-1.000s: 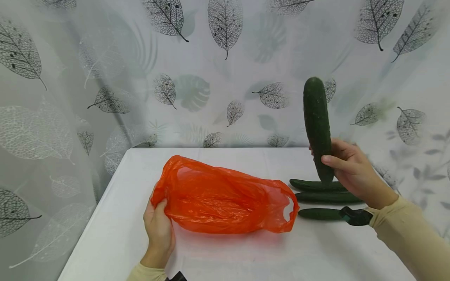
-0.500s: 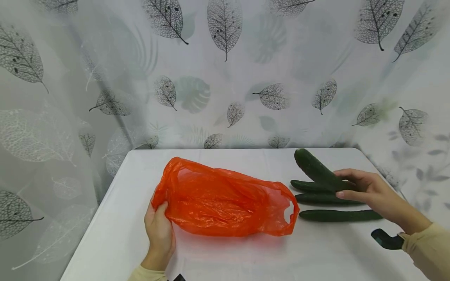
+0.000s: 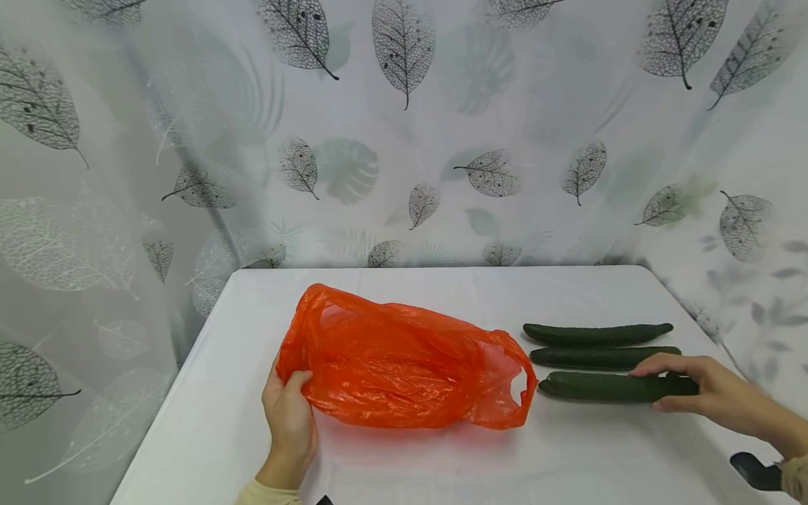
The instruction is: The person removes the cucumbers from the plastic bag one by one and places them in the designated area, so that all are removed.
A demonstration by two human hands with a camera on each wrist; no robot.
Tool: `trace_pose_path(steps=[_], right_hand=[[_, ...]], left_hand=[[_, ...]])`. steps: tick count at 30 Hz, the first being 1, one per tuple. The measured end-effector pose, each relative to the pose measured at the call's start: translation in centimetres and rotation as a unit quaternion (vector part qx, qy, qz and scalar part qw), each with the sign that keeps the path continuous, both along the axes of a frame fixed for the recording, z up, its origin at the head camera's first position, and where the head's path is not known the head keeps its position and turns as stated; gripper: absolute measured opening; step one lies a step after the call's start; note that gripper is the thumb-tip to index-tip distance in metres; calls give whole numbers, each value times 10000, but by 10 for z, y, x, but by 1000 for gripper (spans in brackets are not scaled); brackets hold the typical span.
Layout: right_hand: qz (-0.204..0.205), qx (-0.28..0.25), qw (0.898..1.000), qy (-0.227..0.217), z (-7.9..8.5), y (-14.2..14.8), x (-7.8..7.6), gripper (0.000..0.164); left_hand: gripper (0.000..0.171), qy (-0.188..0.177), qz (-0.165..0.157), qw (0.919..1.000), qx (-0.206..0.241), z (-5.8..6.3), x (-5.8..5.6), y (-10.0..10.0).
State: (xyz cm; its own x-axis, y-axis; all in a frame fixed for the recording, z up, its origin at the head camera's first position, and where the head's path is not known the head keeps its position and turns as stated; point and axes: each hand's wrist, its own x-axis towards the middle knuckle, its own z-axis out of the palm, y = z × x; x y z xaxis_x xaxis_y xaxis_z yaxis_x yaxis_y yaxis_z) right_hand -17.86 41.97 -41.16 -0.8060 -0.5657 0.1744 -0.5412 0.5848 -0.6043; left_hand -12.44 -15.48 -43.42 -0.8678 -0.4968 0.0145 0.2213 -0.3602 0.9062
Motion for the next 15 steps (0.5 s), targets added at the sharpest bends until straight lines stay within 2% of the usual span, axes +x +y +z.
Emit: trace_pose_path(steps=[4,8,15], right_hand=[[140,103,9998,-51,-15,10,2,48],[95,387,9992,-25,-27,18,4,48],[-147,902,9945,510,-39,17,5,50]], left_hand=[[60,-77,51,9999,-39,0,0,0],[60,-122,52,9999,-75,-1,-1,1],[58,-211,9,9997,-93,-1,0,0]])
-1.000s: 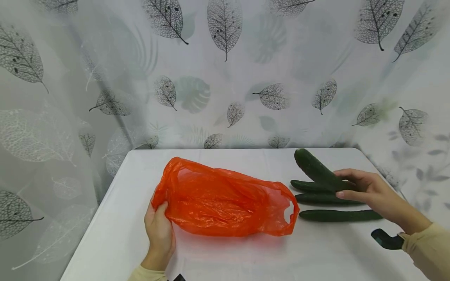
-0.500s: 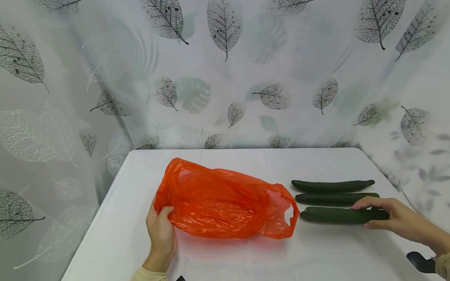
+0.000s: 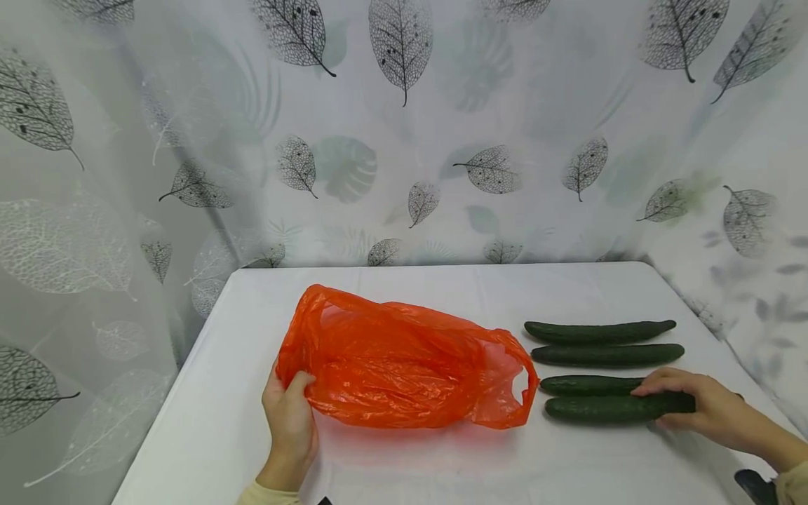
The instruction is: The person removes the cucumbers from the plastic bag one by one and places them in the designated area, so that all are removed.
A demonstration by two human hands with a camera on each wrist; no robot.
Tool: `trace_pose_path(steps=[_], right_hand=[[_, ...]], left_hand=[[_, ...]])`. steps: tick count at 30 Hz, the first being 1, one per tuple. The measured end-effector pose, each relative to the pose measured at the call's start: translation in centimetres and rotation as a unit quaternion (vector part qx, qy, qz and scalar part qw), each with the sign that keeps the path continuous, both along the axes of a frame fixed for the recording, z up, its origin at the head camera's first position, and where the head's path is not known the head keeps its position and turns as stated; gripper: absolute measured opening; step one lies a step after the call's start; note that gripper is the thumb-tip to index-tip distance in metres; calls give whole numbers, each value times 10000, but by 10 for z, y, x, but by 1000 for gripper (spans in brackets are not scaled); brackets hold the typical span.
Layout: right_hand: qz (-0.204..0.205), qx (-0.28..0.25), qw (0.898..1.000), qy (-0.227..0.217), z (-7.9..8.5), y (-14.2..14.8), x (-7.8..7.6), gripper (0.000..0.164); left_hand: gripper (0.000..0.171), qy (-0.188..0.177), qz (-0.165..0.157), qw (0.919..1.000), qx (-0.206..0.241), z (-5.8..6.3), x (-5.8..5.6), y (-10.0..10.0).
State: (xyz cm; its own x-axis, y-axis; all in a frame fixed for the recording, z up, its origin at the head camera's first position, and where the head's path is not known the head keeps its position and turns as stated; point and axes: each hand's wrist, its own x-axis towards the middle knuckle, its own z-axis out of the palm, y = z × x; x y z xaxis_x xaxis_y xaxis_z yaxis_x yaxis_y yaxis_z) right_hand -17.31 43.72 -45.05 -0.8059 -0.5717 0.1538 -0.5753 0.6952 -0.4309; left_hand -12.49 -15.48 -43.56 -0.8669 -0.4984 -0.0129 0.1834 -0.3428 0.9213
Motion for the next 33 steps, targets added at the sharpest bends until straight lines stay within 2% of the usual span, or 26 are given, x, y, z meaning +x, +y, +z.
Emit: trace_pose_path(steps=[3,6,12,19,28,33], right_hand=[[-273,317,9987,291,-1,-3,2,51],[-519,309,9972,432,-2,-5,4,54],[-520,-189,9955,763,-9,-11,3,57],[-727,56,9887,1308,-15,-15,-2,61],[-705,-2,9885,1341,-13,-17,-1,59],[-702,52,9913,1113,-9,-19,-1,58]], left_hand=[[57,-72,-25,10000,-38,1,1,0],[57,-127,-45,9999,-72,1,3,0],[56,-176,-87,9998,-92,0,4,0],[56,-126,-124,9998,-105,-1,3,0],[58,-174,-154,9995,-194,-2,3,0],[58,-3,-149,9997,-178,0,3,-4]])
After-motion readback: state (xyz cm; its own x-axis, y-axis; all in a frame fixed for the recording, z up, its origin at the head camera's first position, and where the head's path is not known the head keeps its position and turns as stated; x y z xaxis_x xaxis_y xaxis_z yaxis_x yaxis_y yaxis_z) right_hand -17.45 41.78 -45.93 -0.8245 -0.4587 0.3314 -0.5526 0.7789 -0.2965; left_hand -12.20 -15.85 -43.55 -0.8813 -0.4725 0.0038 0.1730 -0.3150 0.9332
